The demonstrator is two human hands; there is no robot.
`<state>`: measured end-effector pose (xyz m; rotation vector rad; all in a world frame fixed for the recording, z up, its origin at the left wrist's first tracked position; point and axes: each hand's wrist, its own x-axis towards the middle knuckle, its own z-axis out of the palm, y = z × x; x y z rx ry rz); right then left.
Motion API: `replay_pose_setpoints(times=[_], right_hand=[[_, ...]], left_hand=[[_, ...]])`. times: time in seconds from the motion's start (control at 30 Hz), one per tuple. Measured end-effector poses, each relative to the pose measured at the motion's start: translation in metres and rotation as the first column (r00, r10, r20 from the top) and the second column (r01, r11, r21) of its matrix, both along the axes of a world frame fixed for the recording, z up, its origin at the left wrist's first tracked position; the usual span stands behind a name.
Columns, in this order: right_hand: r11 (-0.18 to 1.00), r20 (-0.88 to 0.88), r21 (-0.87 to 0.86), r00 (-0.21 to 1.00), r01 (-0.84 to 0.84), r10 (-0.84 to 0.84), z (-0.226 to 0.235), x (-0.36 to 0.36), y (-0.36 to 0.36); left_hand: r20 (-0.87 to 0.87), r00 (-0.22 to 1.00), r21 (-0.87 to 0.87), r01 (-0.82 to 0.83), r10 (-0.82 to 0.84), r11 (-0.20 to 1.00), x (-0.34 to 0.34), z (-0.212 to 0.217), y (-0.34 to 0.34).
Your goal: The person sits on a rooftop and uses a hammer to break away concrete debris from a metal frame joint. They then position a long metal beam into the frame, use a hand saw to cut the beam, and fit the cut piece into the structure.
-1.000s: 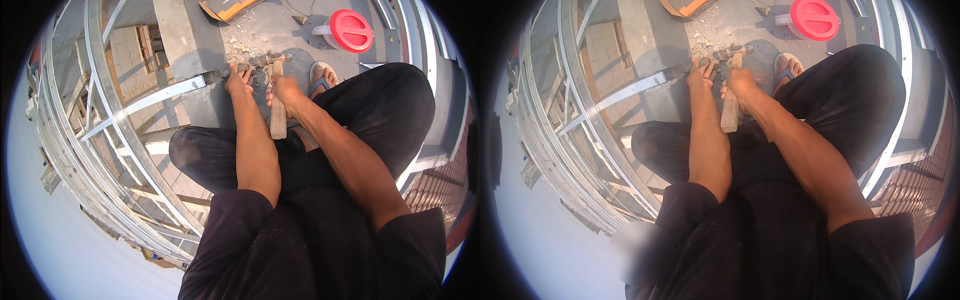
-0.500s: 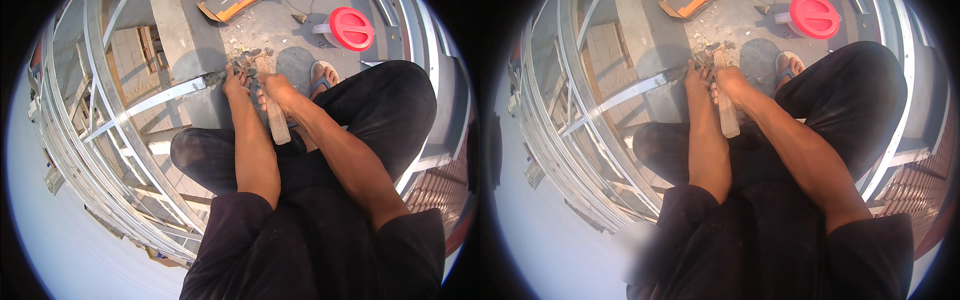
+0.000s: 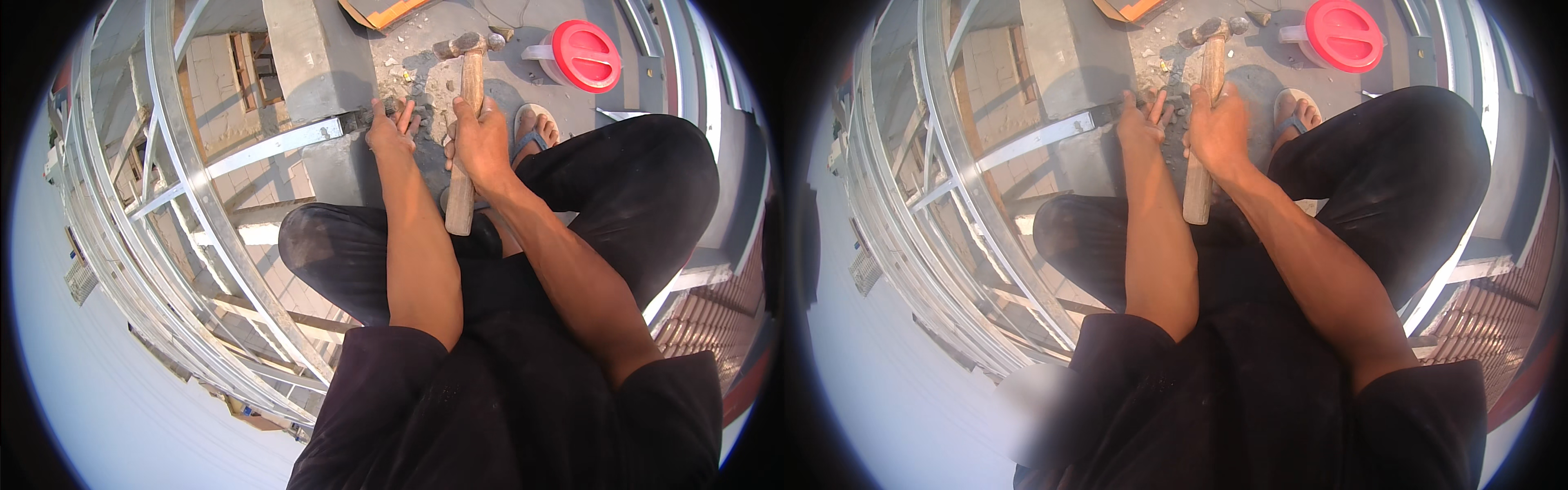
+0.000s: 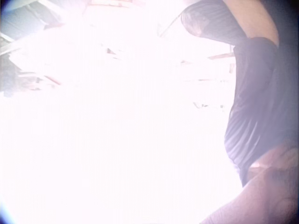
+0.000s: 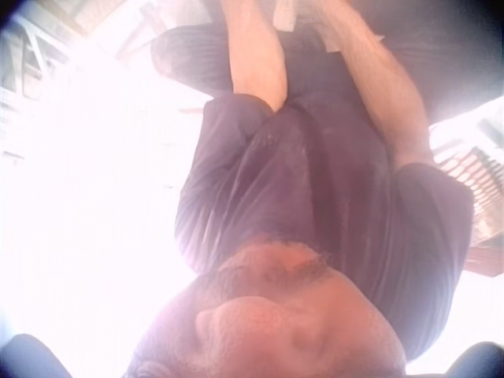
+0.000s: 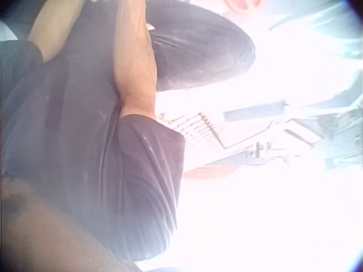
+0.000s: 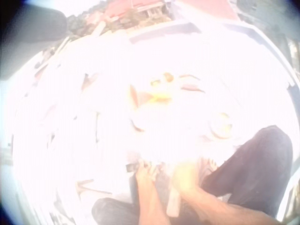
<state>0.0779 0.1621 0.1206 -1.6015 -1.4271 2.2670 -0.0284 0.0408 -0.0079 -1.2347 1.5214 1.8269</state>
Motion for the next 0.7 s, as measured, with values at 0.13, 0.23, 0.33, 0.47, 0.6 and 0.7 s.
replay_pose_setpoints(times=[0.13,0.23,0.33,0.47,0.6,0.7], right_hand=[[0.871,-0.043,0.469,0.982,-0.144,0.185,-0.004,0.0,0.002],[0.867,-0.036,0.474,0.981,-0.152,0.192,-0.004,-0.002,0.009],[0.896,-0.085,0.44,0.989,-0.068,0.117,-0.009,0.0,-0.001],[0.92,-0.199,0.393,0.976,0.001,0.085,-0.001,0.003,-0.012],[0.99,-0.147,0.144,0.989,0.016,0.005,0.004,0.007,-0.011],[0.997,-0.098,0.068,0.995,0.035,-0.028,0.005,0.007,-0.008]], left_hand=[[-0.056,0.998,0.028,0.024,-0.023,0.999,0.012,0.016,0.016],[-0.014,0.995,-0.003,-0.101,0.101,0.995,0.005,0.018,0.016],[-0.068,0.983,0.112,-0.161,0.17,0.98,-0.003,0.013,0.011],[-0.02,0.985,0.341,-0.157,0.174,0.927,-0.008,0.003,-0.003],[-0.023,0.966,0.357,-0.233,0.258,0.904,0.006,0.02,0.016],[-0.142,0.96,0.361,-0.175,0.24,0.916,0.009,0.012,0.011]])
